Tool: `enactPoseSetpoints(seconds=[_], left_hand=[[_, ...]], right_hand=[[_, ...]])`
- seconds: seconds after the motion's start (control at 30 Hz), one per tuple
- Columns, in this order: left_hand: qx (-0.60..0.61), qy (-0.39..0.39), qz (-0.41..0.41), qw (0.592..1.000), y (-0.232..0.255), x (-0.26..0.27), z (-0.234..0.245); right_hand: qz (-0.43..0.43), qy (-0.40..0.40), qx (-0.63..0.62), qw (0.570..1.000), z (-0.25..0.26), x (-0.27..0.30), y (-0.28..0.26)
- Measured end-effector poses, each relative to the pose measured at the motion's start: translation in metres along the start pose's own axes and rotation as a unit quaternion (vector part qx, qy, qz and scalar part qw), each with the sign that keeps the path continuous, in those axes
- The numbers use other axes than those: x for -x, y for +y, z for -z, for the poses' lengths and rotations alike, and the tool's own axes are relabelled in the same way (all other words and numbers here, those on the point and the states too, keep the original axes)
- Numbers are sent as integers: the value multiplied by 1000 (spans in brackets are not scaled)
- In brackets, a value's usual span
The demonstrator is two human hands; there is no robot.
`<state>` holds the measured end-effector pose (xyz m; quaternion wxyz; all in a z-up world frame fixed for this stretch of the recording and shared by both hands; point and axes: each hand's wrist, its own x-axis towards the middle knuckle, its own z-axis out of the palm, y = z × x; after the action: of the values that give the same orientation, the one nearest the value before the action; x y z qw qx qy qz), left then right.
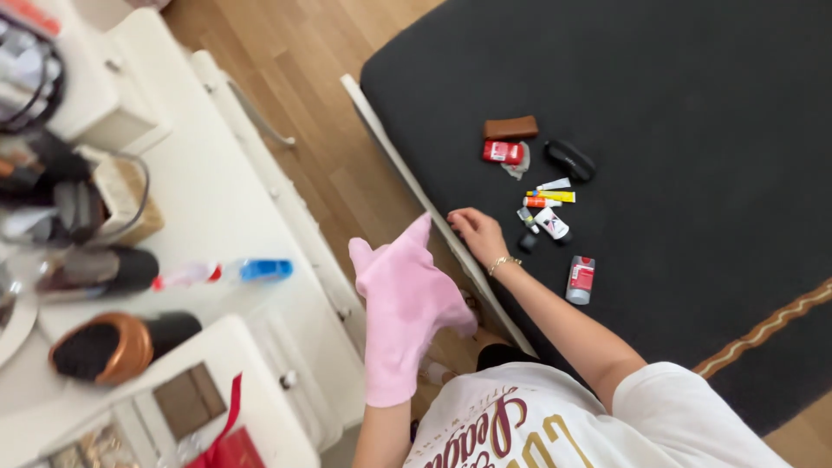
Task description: Cleaning a vanity table and organizing makeup and jewelry items.
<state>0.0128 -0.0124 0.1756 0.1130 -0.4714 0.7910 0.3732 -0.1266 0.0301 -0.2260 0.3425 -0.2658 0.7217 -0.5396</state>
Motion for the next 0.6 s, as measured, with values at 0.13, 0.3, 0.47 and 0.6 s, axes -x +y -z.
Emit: enactPoseSetpoints(seconds=[0.13,0.3,0.47,0.6], left_hand=[[499,-74,44,862,-58,-101,-94],[864,-104,96,483,-122,-173,-175],[770,-18,-24,637,-97,-222,-173],[784,-14,10,621,-16,-220,-123]], right_hand=[[-89,52,-138,985,32,-96,111],[-147,126,-106,975,50,-193,220],[-1,175,296,939,78,-237,233],[51,164,454,874,91,-250,257]])
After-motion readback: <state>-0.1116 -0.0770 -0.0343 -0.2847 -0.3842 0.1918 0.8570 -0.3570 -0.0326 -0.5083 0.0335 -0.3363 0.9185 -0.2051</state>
